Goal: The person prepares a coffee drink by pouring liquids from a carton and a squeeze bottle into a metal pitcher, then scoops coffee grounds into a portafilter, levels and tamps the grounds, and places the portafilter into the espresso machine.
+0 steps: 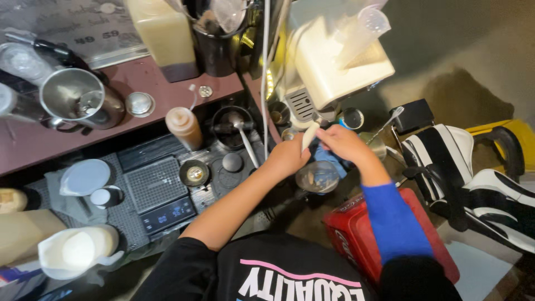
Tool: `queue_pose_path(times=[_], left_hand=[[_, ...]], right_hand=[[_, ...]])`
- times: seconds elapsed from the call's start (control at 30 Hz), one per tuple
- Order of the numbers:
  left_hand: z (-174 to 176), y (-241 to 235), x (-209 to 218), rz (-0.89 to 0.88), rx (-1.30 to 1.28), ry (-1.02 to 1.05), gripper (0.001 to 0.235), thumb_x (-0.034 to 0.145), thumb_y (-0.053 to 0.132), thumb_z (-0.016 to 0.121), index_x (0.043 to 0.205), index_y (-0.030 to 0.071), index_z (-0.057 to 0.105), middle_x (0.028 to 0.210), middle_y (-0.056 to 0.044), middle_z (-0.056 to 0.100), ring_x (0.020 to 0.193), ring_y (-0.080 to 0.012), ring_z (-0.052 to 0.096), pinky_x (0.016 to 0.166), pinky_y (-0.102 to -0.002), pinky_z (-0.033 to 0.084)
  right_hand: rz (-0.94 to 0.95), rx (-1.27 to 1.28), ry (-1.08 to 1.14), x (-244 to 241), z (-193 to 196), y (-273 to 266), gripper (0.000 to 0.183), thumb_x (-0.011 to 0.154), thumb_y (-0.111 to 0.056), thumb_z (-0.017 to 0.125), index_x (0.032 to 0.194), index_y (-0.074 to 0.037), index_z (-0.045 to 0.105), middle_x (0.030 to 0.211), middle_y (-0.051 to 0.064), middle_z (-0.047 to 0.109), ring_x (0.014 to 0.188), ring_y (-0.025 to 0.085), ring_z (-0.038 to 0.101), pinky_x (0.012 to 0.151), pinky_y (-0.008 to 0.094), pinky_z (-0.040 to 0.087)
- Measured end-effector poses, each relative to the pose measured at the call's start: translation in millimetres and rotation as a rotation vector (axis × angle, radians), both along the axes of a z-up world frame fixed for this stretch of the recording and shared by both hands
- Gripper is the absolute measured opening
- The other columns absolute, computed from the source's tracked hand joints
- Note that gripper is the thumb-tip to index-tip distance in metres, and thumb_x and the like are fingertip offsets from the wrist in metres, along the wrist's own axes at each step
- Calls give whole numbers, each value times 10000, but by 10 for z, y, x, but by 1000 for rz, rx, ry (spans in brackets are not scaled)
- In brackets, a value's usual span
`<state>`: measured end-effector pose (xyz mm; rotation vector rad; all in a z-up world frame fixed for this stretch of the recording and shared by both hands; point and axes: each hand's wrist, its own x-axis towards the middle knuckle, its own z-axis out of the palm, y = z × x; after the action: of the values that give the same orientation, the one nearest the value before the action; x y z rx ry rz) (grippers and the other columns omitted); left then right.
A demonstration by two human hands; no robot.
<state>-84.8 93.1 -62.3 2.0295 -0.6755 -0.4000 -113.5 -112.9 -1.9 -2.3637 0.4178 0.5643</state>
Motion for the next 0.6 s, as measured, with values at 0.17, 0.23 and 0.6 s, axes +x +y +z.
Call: queue_pose_path(times=[0.17,0.23,0.6], left_hand=[[447,753,-16,-106,-10,-17,406,912,236,625,1253,28,551,902,-279,712,839,-470,688,754,-566,538],[617,1184,-36,-122,-65,-49,452,891,216,644,1287,27,537,920,-278,707,837,-466,690,739,-556,546],[672,2521,-172,148,54,-110,590,896,178,650,1413,-16,443,1028,-277,693,884,-445,688,763,-517,551]], right_hand=[[-110,182,-435,-856,1191,763,270,943,-216,709,1080,14,676,960,105,746,884,101,688,786,261,553],[-142,313,-513,-855,1484,1122,195,967,-151,683,1071,14,682,974,85,754,888,78,711,796,237,564],[410,-128,-846,1640,334,2484,179,868,-154,762,977,-20,716,852,172,675,801,385,665,715,473,512]])
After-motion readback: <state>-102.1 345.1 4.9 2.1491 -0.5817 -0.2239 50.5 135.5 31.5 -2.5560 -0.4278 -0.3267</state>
